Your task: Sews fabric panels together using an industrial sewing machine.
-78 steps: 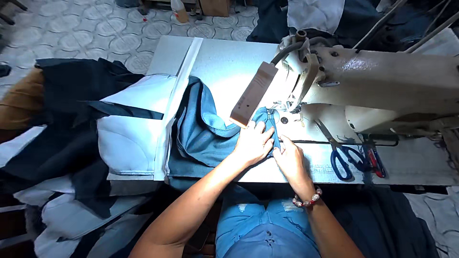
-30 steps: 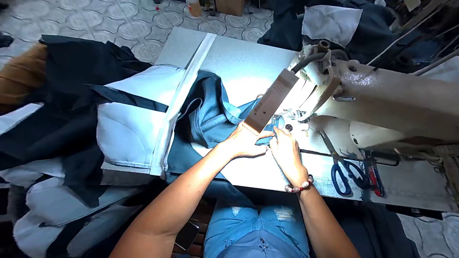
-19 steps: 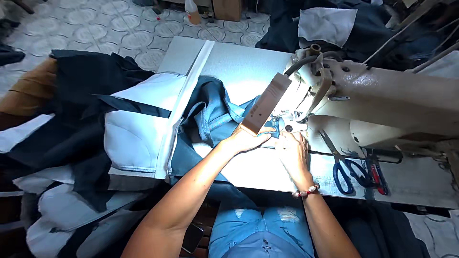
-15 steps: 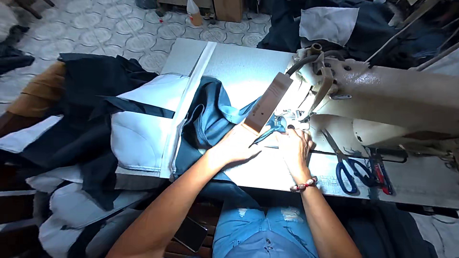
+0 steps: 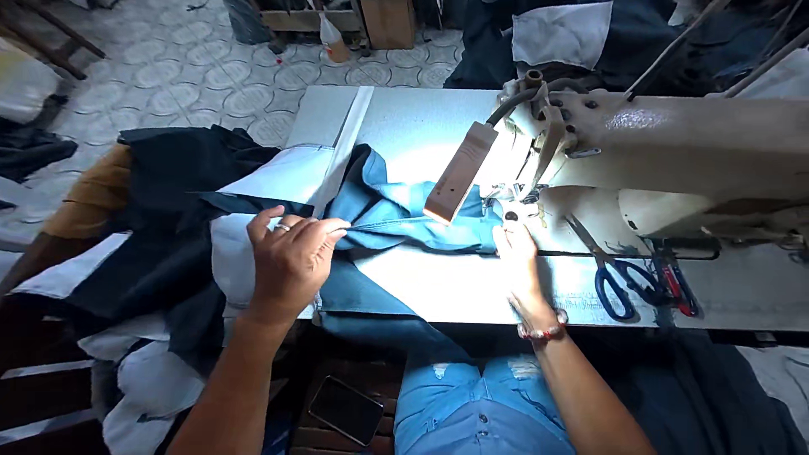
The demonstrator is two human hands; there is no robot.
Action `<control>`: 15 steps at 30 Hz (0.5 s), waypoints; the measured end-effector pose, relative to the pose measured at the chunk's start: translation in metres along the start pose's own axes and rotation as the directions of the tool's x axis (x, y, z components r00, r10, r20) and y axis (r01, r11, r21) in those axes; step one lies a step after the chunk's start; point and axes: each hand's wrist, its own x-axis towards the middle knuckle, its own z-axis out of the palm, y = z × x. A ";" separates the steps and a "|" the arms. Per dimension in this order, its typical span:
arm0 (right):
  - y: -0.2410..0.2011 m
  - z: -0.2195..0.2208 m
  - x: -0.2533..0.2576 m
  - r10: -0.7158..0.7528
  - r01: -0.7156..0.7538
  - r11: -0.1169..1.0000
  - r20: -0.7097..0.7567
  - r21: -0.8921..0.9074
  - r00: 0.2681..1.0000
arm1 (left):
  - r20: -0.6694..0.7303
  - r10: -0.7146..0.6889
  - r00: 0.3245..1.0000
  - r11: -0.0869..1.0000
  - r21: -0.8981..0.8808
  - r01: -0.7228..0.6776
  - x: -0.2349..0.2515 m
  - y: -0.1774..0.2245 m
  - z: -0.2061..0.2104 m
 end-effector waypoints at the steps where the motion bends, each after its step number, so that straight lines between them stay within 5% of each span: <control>1: -0.003 -0.005 -0.009 0.046 -0.046 0.997 0.003 0.062 0.999 | 0.001 0.006 1.000 1.000 0.011 -0.006 0.003 -0.001 -0.001; 3: -0.002 -0.016 -0.023 0.062 -0.065 0.991 0.032 0.114 0.998 | 0.003 0.009 1.000 1.000 0.008 -0.009 0.005 -0.005 0.002; 5: 0.007 -0.021 -0.025 -0.068 0.063 0.988 0.033 0.138 0.997 | -0.002 0.000 1.000 1.000 -0.027 0.000 0.005 -0.006 0.008; 10: 0.022 -0.019 -0.012 -0.274 0.281 0.958 0.116 -0.058 0.955 | 0.026 -0.021 0.999 0.997 -0.079 0.023 0.005 -0.007 0.008; 15: 0.017 -0.039 -0.034 -0.066 0.074 0.995 0.110 -0.070 0.992 | 0.155 -0.057 0.986 0.998 0.042 0.051 0.005 -0.012 0.004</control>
